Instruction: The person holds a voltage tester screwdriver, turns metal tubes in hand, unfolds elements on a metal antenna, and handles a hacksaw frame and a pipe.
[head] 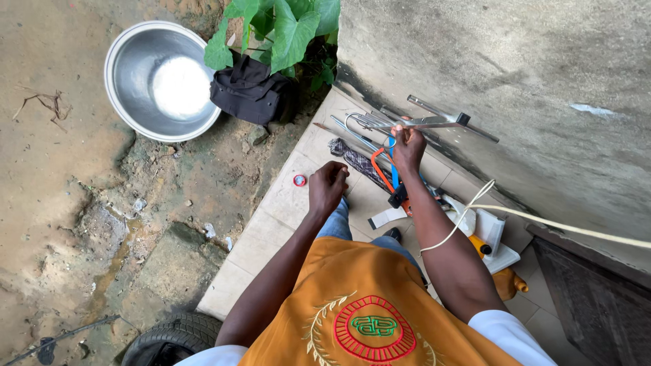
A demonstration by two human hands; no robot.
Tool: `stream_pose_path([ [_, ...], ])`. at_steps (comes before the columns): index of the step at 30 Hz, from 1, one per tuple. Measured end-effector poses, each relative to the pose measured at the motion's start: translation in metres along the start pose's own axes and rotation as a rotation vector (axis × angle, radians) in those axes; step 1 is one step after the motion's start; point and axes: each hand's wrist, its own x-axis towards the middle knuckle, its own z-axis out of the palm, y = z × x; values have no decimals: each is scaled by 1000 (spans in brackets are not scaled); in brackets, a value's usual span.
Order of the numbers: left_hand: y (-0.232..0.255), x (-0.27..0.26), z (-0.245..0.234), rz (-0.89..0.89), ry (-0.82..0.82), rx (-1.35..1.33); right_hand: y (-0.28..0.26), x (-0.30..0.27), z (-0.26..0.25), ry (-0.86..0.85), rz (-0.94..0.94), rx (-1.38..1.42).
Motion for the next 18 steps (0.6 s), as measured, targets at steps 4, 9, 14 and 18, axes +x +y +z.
stream_pose_path([
  [4,1,10,-2,-17,-24,-7,30,21,13,40,42,4],
  [9,-3,17,-6,6,-42,13,56,34,23,80,87,-26],
  [14,-7,24,-8,-2,-43,-24,56,41,24,173,102,-47],
  [18,2,32,-4,-24,-75,-36,47,39,24,165,137,-147],
])
